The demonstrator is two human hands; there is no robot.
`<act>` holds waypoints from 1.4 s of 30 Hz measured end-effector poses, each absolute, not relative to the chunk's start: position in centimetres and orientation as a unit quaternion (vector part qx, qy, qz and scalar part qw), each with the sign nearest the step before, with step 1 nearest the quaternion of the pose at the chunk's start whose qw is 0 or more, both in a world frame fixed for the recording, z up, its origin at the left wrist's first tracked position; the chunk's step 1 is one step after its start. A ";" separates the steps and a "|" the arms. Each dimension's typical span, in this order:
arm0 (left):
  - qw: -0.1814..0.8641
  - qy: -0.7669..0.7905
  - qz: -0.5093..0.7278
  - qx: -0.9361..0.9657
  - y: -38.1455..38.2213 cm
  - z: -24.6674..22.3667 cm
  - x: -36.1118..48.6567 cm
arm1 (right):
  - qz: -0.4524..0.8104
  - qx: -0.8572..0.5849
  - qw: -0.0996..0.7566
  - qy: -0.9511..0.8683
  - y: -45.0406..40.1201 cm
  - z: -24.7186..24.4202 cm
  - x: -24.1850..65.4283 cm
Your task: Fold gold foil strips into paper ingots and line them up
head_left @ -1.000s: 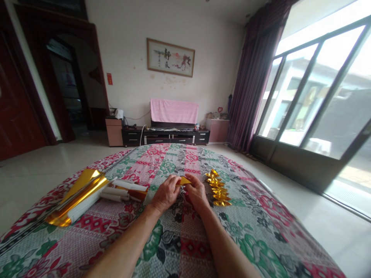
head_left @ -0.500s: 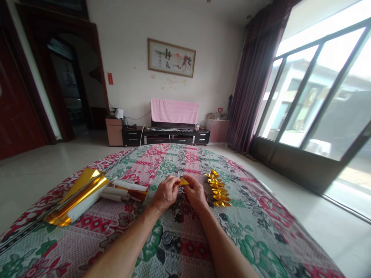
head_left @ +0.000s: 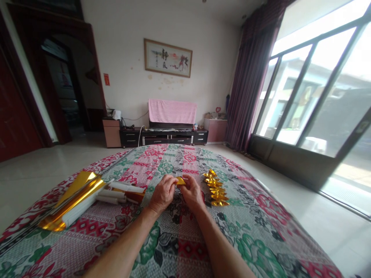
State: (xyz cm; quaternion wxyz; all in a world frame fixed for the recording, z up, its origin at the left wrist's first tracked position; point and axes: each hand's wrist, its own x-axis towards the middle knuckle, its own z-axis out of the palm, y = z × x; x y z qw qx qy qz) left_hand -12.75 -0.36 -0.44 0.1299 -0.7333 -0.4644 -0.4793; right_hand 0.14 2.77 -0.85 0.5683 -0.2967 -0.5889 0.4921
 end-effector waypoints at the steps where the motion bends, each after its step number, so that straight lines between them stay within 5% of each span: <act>1: 0.132 -0.466 -0.481 -0.731 -0.4 -0.4 -12.8 | 0.489 -0.303 0.573 -0.584 2.7 -0.8 0.2; 14: 0.098 -0.497 -0.473 -0.721 -1.0 0.0 -12.5 | 0.484 -0.329 0.574 -0.572 2.4 -0.2 0.2; 25: -0.214 -0.532 -0.533 -0.622 -1.3 0.6 -12.5 | 0.525 -0.327 0.555 -0.556 2.2 0.2 0.7; 42: -0.261 -0.542 -0.551 -0.578 -0.9 0.7 -13.1 | 0.398 -0.354 0.499 -0.683 2.2 0.0 0.7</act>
